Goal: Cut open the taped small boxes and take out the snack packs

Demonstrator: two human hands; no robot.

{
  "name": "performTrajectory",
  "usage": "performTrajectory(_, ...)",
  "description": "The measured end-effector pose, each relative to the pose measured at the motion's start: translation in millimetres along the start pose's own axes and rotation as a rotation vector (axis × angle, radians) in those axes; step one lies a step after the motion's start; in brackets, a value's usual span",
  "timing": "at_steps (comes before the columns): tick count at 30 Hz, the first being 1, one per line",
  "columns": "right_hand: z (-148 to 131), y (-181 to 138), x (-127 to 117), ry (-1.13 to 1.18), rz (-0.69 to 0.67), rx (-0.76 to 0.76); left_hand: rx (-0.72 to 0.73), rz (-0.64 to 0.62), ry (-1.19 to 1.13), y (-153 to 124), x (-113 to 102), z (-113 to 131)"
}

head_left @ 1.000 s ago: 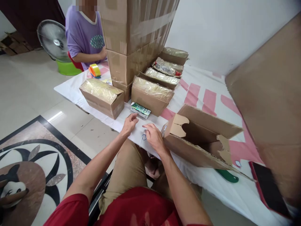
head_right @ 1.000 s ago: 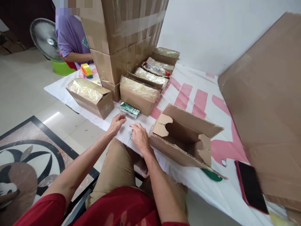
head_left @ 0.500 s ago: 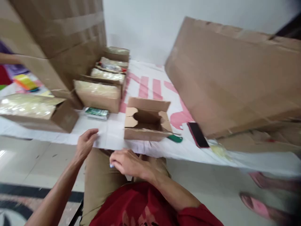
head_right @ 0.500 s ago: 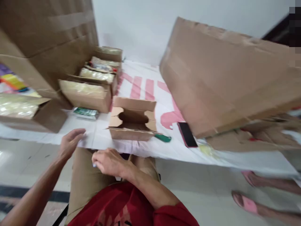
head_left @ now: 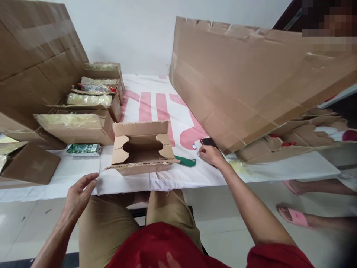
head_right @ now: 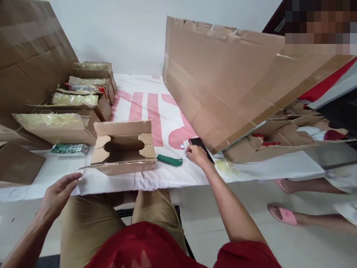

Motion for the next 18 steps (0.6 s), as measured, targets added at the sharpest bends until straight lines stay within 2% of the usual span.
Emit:
performTrajectory(3,9,4,16,-0.038,-0.012,0.016,0.027,0.050,0.074,-9,-7,7)
performTrajectory(5,11,0,11,-0.059,0.002,0.021,0.035,0.077,0.104,-15,-12,11)
performTrajectory(7,7,-8,-4,-0.067,0.033,0.008,0.060,0.089,0.086,-21,-12,17)
performTrajectory(10,-17,-23,-27,-0.041,0.105,-0.036,0.150,0.067,-0.057,-31,1,33)
performTrajectory(12,-42,-33,-28,0.051,0.115,-0.082,0.207,0.010,-0.209,-35,18,46)
performTrajectory(15,-84,-37,2,0.260,-0.082,-0.161,0.231,-0.017,-0.295,-32,46,62)
performTrajectory(18,-117,-30,34,0.416,-0.207,-0.124,0.271,-0.071,-0.407,-25,69,81)
Point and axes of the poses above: each hand's wrist, its own y-axis towards the middle knuckle, its own x-axis out of the palm, z = x × y, the point moved 7 cm from there along y, towards the middle knuckle, and after that the axes turned 4 degrees about z, right-handed, at the moved point
